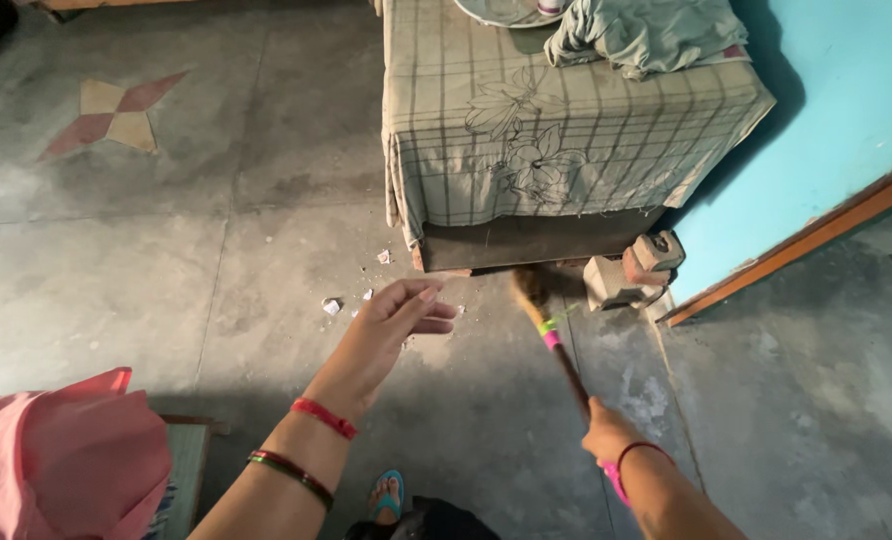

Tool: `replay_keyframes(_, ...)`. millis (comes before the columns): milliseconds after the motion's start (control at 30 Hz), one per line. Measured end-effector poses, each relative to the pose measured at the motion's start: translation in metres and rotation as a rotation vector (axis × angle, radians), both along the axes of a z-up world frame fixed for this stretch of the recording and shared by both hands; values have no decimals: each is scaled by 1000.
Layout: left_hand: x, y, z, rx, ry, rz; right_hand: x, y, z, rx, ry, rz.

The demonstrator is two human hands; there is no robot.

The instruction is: The person sweeps small debris on a tiled floor using a broom, gathering the pieces into a central pile. The person moves around a bed and a table while sweeping.

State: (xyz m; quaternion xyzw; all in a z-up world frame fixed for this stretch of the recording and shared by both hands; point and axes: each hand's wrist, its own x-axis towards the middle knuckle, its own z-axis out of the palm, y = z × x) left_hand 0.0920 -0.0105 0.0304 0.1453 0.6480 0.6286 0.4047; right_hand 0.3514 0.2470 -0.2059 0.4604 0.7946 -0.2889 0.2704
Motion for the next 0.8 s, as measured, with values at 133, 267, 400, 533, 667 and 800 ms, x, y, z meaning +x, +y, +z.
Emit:
replay_keyframes(133, 4, -5, 1, -2, -18, 56, 15, 1, -10, -27, -71, 102)
replay_keyframes(267, 1, -6, 0, 103, -4, 105, 73, 27, 4, 50, 103, 435)
replay_keyframes(400, -5, -4, -5, 241, -1, 106, 125, 34, 36, -5, 44, 197)
replay_keyframes(533, 2, -5, -7, 144, -15, 102, 110, 7, 43, -98, 35, -73)
replay_keyframes(667, 8, -17, 0, 96, -20, 60, 49, -37, 25, -146, 136, -156)
replay_keyframes(800, 0, -39, 9, 20, -22, 63, 19, -71, 29, -179, 31, -57)
